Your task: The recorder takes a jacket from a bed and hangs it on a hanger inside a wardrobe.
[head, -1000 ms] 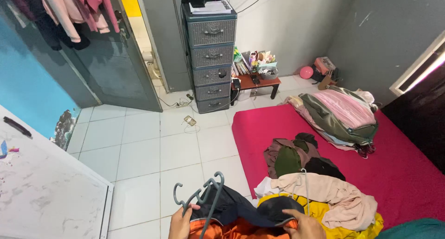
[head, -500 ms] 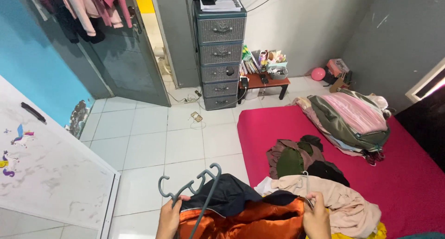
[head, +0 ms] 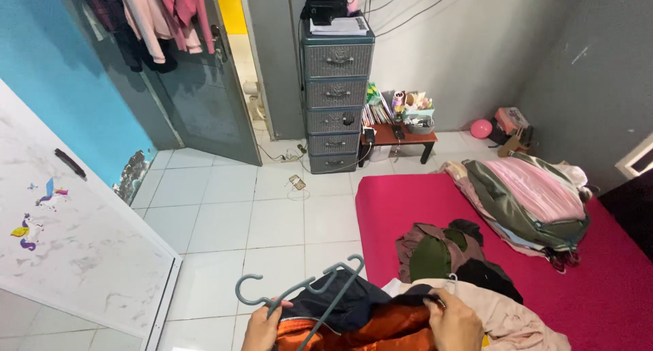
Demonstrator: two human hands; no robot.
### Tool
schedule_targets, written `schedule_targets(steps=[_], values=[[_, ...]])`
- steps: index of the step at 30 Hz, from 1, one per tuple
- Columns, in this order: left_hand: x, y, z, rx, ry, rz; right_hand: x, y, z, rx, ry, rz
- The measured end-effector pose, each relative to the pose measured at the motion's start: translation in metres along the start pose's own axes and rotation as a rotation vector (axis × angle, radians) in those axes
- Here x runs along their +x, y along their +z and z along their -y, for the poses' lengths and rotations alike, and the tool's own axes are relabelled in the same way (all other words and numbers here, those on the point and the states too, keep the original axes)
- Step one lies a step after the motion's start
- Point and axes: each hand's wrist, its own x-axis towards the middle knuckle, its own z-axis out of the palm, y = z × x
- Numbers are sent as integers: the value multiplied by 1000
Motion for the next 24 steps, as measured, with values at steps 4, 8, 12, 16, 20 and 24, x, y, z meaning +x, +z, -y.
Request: schedule_targets(steps=[4,8,12,16,20,24], values=[[6,8,12,122,-181,117,7,3,-5,175,-130,-213],[21,21,43,147,-70,187,19,14,-10,309,-223,-312],[41,40,89,217,-75,286,23,12,-2,395,-179,-269],[35,51,76,293,-89,227,19,-9,22,521,-192,-209],[32,68,98,171,18,123,15,-19,35,609,-132,-131],[45,87,129,-119,96,197,17,-15,40,733,-254,-78]])
